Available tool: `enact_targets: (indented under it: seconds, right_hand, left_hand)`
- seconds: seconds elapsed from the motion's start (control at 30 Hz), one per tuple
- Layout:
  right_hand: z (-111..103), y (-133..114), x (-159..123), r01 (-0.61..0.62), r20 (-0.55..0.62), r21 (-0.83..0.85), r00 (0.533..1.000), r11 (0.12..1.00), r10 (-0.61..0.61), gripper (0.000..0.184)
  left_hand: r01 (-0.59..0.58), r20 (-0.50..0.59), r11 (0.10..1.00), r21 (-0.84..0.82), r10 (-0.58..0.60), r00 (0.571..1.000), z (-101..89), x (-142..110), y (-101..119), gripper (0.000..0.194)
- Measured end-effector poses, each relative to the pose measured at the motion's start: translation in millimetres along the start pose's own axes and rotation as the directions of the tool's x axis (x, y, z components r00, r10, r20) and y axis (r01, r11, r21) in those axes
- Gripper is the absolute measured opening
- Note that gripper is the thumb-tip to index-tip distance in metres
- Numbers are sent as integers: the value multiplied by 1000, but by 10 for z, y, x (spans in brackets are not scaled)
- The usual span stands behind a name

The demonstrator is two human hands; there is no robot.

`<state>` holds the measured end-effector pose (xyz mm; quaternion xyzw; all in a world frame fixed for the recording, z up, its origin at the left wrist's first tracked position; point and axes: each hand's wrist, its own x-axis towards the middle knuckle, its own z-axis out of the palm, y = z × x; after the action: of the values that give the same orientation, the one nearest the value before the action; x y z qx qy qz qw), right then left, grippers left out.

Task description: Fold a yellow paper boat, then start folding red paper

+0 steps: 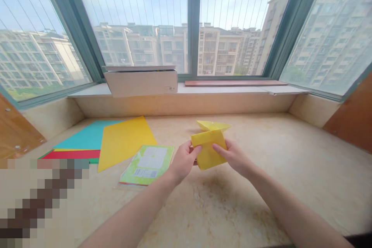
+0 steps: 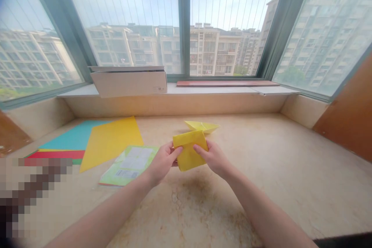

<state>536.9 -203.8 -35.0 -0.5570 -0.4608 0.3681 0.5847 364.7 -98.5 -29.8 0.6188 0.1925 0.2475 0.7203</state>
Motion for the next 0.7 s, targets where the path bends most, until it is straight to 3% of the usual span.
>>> enact_targets:
  seconds: [0.3, 0.4, 0.53, 0.7]
  right_hand:
    - [116, 2, -15, 9, -139, 89, 990, 996, 3, 52]
    - [166, -29, -35, 14, -137, 97, 991, 995, -1, 50]
    - [233, 12, -60, 34, -153, 39, 988, 999, -27, 45]
    - [316, 118, -124, 87, -244, -102, 964, 991, -109, 36]
  left_hand:
    - [-33, 56, 999, 36, 31, 998, 73, -49, 6, 53]
    - [-56, -16, 997, 52, 57, 998, 97, -55, -11, 44]
    - [-103, -146, 972, 212, 135, 980, 67, -39, -35, 38]
    - [-110, -202, 950, 293, 174, 964, 4, -7, -58, 37]
